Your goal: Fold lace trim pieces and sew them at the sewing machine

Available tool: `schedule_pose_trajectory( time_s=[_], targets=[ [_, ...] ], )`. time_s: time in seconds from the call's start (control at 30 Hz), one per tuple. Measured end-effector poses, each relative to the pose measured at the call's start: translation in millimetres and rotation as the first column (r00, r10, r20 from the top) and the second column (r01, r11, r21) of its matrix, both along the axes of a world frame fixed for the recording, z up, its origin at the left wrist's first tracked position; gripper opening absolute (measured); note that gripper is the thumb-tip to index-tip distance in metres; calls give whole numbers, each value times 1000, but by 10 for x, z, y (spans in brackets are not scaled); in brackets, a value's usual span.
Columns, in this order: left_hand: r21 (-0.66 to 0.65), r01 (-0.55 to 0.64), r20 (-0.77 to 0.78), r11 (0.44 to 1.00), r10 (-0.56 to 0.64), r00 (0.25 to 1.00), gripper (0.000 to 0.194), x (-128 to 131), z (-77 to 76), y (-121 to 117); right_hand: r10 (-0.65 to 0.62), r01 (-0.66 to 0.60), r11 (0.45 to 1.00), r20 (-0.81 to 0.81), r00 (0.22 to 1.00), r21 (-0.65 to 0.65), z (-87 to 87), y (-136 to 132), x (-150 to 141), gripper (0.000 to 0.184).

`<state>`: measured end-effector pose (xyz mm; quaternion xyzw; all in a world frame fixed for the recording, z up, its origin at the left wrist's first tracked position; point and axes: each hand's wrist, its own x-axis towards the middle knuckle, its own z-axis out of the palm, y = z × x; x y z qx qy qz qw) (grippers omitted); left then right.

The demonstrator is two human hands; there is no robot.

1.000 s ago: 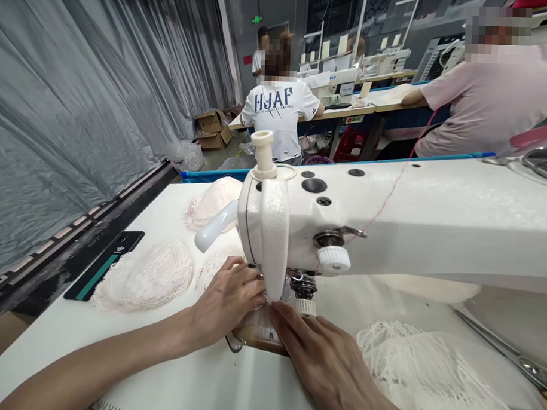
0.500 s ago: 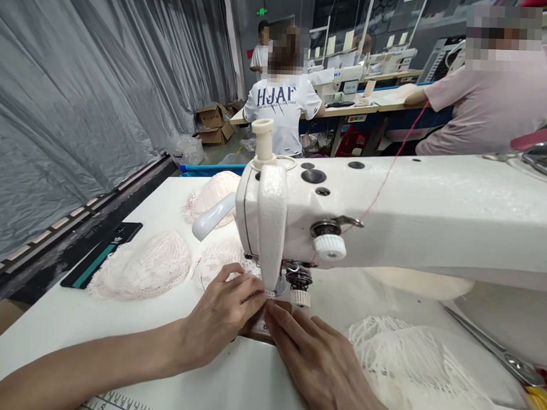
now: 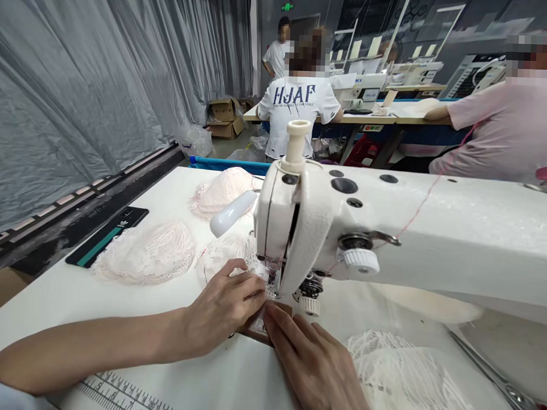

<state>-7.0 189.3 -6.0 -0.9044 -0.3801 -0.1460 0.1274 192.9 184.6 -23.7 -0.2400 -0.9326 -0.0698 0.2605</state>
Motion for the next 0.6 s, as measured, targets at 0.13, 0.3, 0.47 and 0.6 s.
schedule_pose_trajectory(
  time_s=[0.13,0.3,0.47,0.6],
  targets=[
    [-2,5,19,1000,-5,1000,25,-6,-14,21,-14,14,1000,14,1000,-14,-32,1,18,37],
    [1,1,42,1000,-1,999,25,-23,-6,67,-41,41,999,-9,999,0,-20,-7,4,39],
    [-41,-49,52,998,51,997,26,-61,-18,166,-40,40,999,-35,999,4,-12,21,-5,41],
    [-44,2,113,999,3,994,23,-110,-44,285,-70,67,995,-35,997,-79,2,-1,-41,36]
  ],
)
